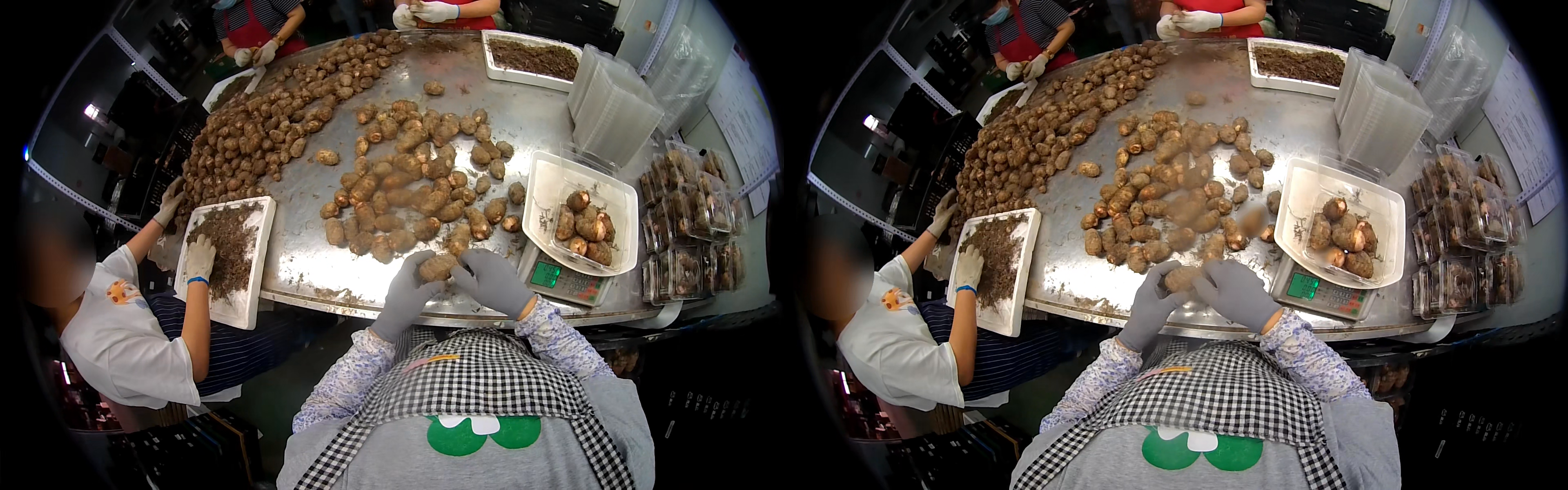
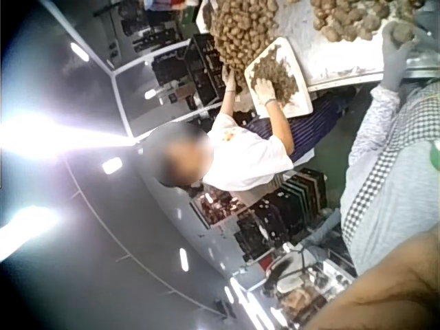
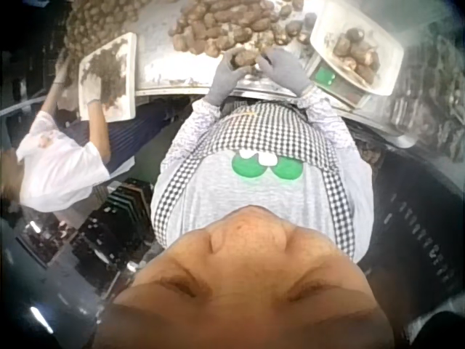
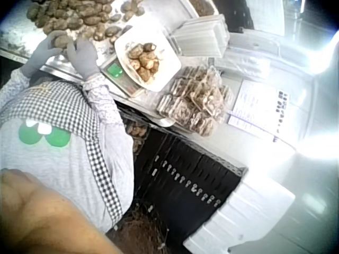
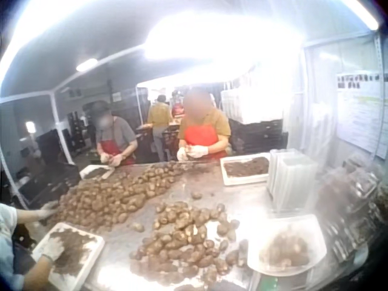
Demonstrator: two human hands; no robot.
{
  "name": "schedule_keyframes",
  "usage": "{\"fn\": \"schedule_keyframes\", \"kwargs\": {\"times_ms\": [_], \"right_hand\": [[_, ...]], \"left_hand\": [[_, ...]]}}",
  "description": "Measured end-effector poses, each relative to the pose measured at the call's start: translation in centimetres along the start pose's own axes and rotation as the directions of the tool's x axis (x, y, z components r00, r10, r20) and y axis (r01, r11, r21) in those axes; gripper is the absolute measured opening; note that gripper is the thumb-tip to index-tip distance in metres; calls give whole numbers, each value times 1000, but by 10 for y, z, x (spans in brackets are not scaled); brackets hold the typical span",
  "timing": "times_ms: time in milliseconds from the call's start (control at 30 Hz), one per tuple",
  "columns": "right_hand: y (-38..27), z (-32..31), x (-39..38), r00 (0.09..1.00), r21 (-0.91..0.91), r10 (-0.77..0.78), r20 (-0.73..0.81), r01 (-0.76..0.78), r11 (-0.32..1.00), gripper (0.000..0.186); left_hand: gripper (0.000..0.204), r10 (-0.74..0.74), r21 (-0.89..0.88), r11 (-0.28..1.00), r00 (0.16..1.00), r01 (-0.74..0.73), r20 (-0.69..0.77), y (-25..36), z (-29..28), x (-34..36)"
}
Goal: The person sorts brown root vegetables on a metal table, placing them into a white tray on a digital scale. After weighing, the person transfers the vegetables into clear plastic containers and stacks them. The person also handles a white styrofoam box and a cloth.
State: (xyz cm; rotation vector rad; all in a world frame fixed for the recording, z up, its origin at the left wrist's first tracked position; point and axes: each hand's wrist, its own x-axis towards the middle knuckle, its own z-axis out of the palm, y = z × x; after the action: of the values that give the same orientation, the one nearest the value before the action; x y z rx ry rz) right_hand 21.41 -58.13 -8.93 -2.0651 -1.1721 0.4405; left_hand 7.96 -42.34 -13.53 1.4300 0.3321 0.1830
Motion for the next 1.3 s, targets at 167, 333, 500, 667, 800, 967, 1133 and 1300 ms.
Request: {"fn": "schedule_keyframes", "kwargs": {"times_ms": [167,333,500,667,800,967,1133,1300], "right_hand": [[12,-4,-4,969,112,97,227,-125,986,37],[8,-6,-4,983,69,19,185,-33,997,33],[6,4,0,983,-92,-4,181,21,996,25],[5,15,-3,999,-1,9,50,-9,1000,26],[7,20,0,977,279,180,113,-205,938,22],[2,13,-1,984,261,153,90,-172,950,25],[-6,7,-3,995,181,96,40,-102,978,30],[5,20,-4,997,4,-62,36,62,998,33]], "left_hand": [[59,-83,5,997,986,83,145,13,-14,-1],[60,-118,129,987,980,98,161,9,-23,1],[60,-27,399,916,986,-42,165,12,-27,4],[61,-121,-65,989,981,132,154,4,-24,-2],[66,-62,-314,943,985,110,160,-3,-16,-7],[72,-35,-318,945,989,80,145,10,-12,-9],[62,-55,-281,956,992,86,118,2,-22,-11],[55,-126,-153,978,988,139,90,-6,-22,-11]]}}
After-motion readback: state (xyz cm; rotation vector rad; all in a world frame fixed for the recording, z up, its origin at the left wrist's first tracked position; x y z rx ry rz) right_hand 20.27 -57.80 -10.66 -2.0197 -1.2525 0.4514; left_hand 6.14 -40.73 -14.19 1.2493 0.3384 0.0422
